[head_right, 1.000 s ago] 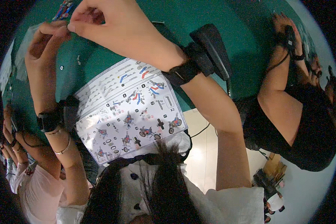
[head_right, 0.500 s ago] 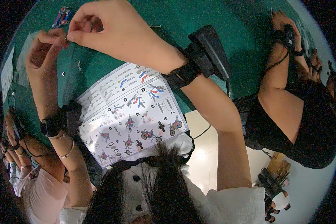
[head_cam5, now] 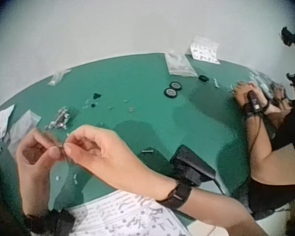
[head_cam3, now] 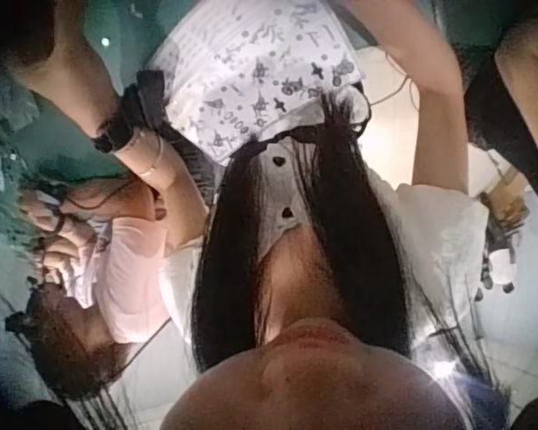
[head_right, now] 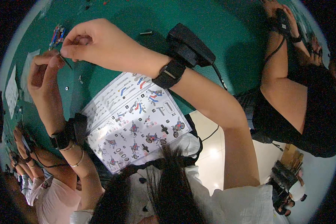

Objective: Assembling a toy robot or vehicle from parts using a manual.

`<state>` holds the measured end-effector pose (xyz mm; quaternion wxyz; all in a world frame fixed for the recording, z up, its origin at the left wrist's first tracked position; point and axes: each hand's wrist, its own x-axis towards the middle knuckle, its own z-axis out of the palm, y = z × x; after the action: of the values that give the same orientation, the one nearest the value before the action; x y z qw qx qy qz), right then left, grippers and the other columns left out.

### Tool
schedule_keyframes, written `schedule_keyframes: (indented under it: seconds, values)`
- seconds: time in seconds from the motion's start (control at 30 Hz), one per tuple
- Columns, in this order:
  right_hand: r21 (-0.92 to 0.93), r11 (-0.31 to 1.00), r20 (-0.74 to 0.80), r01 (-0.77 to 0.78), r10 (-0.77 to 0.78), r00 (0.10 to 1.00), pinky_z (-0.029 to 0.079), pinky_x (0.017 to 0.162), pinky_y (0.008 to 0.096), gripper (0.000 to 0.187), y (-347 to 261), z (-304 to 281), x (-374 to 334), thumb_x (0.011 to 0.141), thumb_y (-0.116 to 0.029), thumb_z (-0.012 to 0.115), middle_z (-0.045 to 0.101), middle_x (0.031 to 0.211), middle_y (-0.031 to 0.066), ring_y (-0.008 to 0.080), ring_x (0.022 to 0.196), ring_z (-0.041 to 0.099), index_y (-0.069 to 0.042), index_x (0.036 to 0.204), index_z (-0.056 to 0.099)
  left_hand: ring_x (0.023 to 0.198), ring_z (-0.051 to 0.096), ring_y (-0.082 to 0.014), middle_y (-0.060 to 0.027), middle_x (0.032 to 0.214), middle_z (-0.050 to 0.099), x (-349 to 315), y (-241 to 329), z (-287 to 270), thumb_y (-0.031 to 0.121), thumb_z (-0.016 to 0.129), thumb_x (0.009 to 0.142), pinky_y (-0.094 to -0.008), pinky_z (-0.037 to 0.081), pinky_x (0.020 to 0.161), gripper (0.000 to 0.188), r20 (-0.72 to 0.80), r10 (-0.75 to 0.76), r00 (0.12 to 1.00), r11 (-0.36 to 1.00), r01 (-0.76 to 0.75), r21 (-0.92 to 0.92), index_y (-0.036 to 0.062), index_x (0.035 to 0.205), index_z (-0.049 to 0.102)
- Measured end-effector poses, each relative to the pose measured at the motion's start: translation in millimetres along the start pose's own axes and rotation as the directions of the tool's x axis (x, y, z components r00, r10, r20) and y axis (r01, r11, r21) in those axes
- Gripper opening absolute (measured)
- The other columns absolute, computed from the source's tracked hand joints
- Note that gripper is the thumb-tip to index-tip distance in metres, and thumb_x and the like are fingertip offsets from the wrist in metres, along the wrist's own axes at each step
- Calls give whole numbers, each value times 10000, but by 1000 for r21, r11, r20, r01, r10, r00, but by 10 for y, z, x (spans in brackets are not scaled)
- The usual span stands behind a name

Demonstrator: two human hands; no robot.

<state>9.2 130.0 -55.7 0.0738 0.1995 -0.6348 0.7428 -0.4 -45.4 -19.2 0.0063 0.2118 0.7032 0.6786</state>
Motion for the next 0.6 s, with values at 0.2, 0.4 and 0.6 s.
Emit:
schedule_keyframes:
  seconds: [0.2, 0.4, 0.6]
  values:
    - [244, 958, 17, -150, 150, 988, 471, 662, 218, 224, -71, -22, 35, 877, -180, 637, 643, 784, 31, 84, 718, 588, 22, 970, 654, 837, 588, -106, -47, 908, 642, 47, -69, -188, 72, 647, 852, -243, 446, 816, 76, 4, -89, 996, 992, 89, -91, 12, 895, 636]
    - [304, 950, 13, -76, 76, 997, 438, 681, 204, 247, -324, -221, 79, 907, -224, 603, 623, 833, 19, 76, 742, 552, 11, 963, 650, 818, 603, -98, -28, 863, 657, 49, -64, -319, 71, 667, 837, -237, 462, 785, 99, 0, -146, 989, 947, 140, 289, 0, 904, 653]
    - [470, 862, 33, -189, 196, 980, 403, 624, 200, 193, -427, -402, 101, 959, -182, 526, 557, 850, 17, 82, 704, 468, 1, 979, 584, 724, 620, -122, -66, 796, 669, 21, -157, -427, 44, 668, 801, -238, 479, 704, 107, 4, -123, 992, 809, 98, 580, -19, 885, 651]
